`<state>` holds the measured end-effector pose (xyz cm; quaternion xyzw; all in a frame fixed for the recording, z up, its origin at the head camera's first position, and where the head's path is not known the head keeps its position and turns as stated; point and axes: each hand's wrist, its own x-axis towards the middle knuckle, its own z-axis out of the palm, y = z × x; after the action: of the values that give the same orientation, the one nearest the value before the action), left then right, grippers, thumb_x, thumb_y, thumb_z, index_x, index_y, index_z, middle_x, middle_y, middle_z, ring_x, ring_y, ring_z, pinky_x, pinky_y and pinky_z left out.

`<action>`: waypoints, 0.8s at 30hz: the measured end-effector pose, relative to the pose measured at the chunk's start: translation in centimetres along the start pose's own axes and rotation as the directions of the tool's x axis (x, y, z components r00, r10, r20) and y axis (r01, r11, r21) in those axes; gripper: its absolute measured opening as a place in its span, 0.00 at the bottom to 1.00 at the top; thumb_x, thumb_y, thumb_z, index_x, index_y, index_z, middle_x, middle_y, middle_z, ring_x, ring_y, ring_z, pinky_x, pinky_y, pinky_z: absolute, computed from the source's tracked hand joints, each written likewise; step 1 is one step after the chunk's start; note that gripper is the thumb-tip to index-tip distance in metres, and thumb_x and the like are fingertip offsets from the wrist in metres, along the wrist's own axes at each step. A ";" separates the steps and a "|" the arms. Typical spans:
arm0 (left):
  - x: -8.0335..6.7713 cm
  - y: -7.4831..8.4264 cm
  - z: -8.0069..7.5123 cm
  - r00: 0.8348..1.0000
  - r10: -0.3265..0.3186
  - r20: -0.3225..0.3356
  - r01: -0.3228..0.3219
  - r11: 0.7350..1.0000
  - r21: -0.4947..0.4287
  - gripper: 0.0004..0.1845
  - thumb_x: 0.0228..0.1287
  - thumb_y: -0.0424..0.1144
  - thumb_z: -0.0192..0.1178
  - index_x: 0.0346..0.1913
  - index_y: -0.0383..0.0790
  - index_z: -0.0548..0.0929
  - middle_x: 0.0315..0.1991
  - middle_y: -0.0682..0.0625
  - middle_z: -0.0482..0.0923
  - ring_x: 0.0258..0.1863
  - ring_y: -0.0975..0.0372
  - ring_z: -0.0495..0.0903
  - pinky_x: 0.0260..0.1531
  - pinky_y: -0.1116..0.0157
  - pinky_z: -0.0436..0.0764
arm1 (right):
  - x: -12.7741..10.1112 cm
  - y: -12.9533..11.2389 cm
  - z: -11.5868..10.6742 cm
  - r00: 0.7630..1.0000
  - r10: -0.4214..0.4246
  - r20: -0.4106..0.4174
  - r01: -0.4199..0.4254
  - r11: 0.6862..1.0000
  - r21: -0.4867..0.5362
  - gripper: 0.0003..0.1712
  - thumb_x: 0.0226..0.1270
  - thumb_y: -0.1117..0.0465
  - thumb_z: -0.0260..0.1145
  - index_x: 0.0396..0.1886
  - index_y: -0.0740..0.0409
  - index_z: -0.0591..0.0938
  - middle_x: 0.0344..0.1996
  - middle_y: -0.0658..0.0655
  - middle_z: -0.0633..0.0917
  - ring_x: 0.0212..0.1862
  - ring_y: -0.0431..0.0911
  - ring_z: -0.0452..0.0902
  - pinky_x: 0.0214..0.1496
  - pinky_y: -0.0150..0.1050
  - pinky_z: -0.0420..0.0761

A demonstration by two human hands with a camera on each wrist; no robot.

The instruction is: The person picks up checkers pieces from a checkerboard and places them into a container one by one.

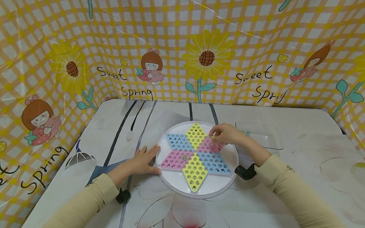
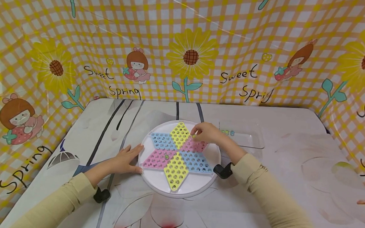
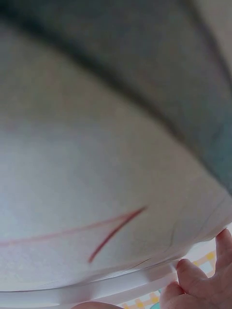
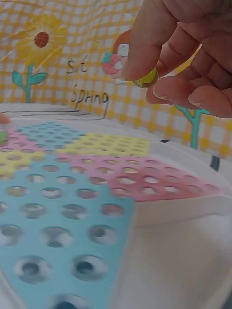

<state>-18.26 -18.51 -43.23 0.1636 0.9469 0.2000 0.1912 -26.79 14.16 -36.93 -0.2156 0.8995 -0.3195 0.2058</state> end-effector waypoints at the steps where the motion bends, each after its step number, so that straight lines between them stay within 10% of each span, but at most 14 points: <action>1: 0.0 0.0 0.0 1.000 0.001 0.001 -0.001 1.000 0.000 0.50 0.53 0.54 0.63 0.71 0.37 0.49 0.72 0.41 0.44 0.67 0.34 0.39 0.63 0.39 0.40 | -0.2 0.2 -0.3 1.000 0.020 -0.005 -0.020 1.000 0.006 0.14 0.59 0.64 0.62 0.43 0.66 0.78 0.26 0.54 0.76 0.26 0.44 0.70 0.26 0.35 0.73; 24: 0.1 0.0 0.0 1.000 0.010 0.006 -0.010 1.000 0.008 0.50 0.53 0.55 0.63 0.71 0.37 0.49 0.72 0.42 0.44 0.67 0.34 0.39 0.63 0.38 0.40 | -4.1 6.7 -5.5 0.978 0.172 -0.117 -0.170 0.985 0.027 0.20 0.62 0.61 0.60 0.51 0.70 0.74 0.27 0.58 0.77 0.25 0.46 0.72 0.27 0.38 0.74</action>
<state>-18.33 -18.52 -43.23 0.1696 0.9463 0.1968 0.1924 -27.91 23.69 -36.50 -0.1163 0.9226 -0.3205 0.1803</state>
